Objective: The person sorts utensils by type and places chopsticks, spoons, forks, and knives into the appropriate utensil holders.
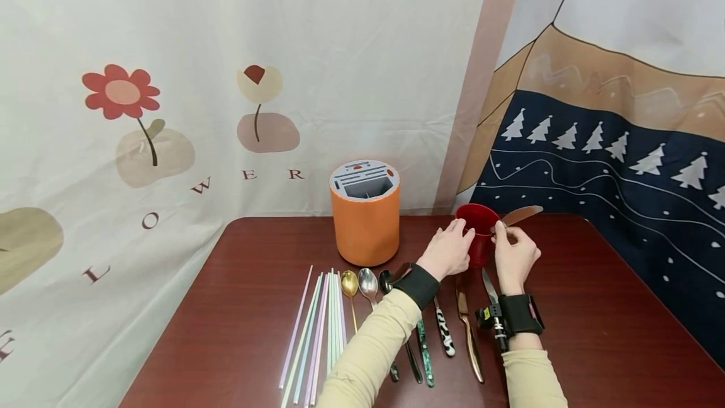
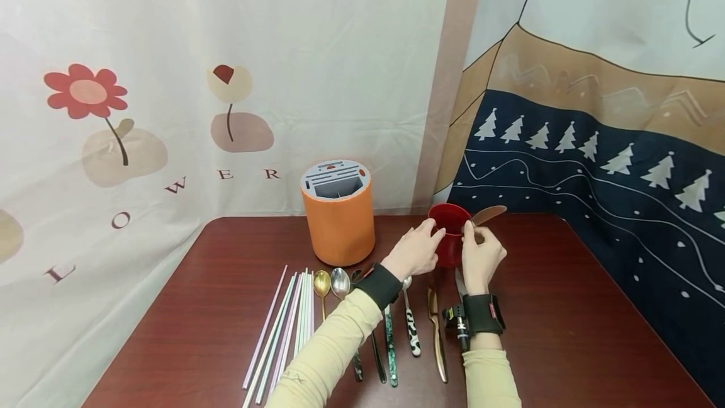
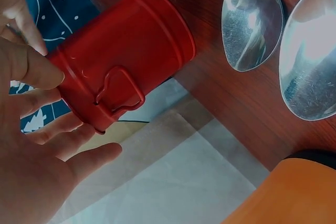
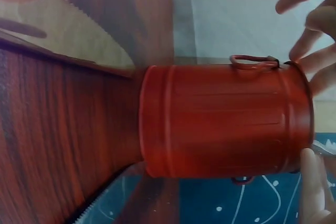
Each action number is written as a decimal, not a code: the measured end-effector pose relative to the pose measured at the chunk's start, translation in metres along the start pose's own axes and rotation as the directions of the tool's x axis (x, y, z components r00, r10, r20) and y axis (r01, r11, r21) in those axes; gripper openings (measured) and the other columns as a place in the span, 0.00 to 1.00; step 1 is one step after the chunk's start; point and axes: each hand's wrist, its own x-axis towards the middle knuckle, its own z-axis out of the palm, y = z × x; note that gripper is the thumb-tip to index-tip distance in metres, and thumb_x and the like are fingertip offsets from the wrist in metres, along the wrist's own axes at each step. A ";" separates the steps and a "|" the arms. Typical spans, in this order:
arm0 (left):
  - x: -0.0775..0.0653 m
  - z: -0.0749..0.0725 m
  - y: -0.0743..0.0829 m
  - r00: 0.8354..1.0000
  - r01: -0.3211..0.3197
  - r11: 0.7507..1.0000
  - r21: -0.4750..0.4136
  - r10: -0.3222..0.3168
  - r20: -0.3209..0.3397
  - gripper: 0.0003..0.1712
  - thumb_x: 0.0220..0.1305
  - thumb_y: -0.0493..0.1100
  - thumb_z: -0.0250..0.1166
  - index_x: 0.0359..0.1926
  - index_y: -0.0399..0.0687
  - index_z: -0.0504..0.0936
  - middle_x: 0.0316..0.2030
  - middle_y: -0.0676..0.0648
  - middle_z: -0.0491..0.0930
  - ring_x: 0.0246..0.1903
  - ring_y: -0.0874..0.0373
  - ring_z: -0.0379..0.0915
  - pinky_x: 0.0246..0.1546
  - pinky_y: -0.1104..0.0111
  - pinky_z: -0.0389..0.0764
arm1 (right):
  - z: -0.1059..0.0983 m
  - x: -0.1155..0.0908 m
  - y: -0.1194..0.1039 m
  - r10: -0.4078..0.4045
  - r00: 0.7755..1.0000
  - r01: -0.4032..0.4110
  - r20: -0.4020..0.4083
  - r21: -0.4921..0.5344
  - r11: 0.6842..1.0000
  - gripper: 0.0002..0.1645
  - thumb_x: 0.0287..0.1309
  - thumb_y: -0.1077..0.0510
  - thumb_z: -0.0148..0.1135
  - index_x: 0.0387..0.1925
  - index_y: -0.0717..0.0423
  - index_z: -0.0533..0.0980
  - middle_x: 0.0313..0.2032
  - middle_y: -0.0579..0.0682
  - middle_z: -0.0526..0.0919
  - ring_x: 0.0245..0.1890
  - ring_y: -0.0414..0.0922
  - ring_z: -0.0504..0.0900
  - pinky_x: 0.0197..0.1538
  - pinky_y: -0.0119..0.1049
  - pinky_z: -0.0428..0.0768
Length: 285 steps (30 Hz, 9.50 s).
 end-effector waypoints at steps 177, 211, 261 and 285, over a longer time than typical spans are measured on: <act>0.001 -0.001 0.002 1.000 -0.008 0.997 0.076 0.009 -0.017 0.30 0.64 0.53 0.55 0.67 0.58 0.65 0.65 0.52 0.64 0.68 0.60 0.59 0.57 0.70 0.76 | -0.012 -0.004 -0.001 -0.009 0.996 0.021 0.089 -0.137 0.990 0.19 0.60 0.47 0.60 0.35 0.61 0.82 0.30 0.63 0.85 0.15 0.17 0.67 0.28 0.20 0.67; -0.002 0.001 0.002 1.000 -0.005 0.998 0.066 0.007 -0.026 0.29 0.64 0.53 0.55 0.66 0.58 0.66 0.65 0.52 0.65 0.67 0.60 0.60 0.56 0.69 0.76 | -0.039 -0.031 -0.007 0.415 0.537 0.287 0.734 -0.622 0.729 0.18 0.53 0.49 0.65 0.19 0.58 0.76 0.16 0.51 0.76 0.18 0.45 0.72 0.22 0.35 0.67; -0.002 -0.002 0.000 0.998 -0.021 0.996 0.081 0.027 -0.063 0.26 0.64 0.51 0.54 0.63 0.57 0.68 0.62 0.51 0.67 0.64 0.60 0.63 0.52 0.71 0.78 | -0.029 -0.041 -0.010 0.462 0.424 0.161 0.778 -0.567 0.808 0.14 0.49 0.61 0.68 0.27 0.64 0.69 0.17 0.53 0.78 0.16 0.42 0.77 0.24 0.34 0.78; -0.001 -0.001 0.002 0.999 -0.007 0.999 0.037 0.009 -0.049 0.27 0.63 0.51 0.57 0.64 0.58 0.69 0.61 0.52 0.68 0.64 0.60 0.63 0.54 0.70 0.78 | -0.063 -0.021 -0.030 0.252 0.561 0.280 0.788 -0.468 0.838 0.12 0.57 0.58 0.63 0.28 0.65 0.75 0.18 0.51 0.79 0.19 0.43 0.72 0.23 0.35 0.69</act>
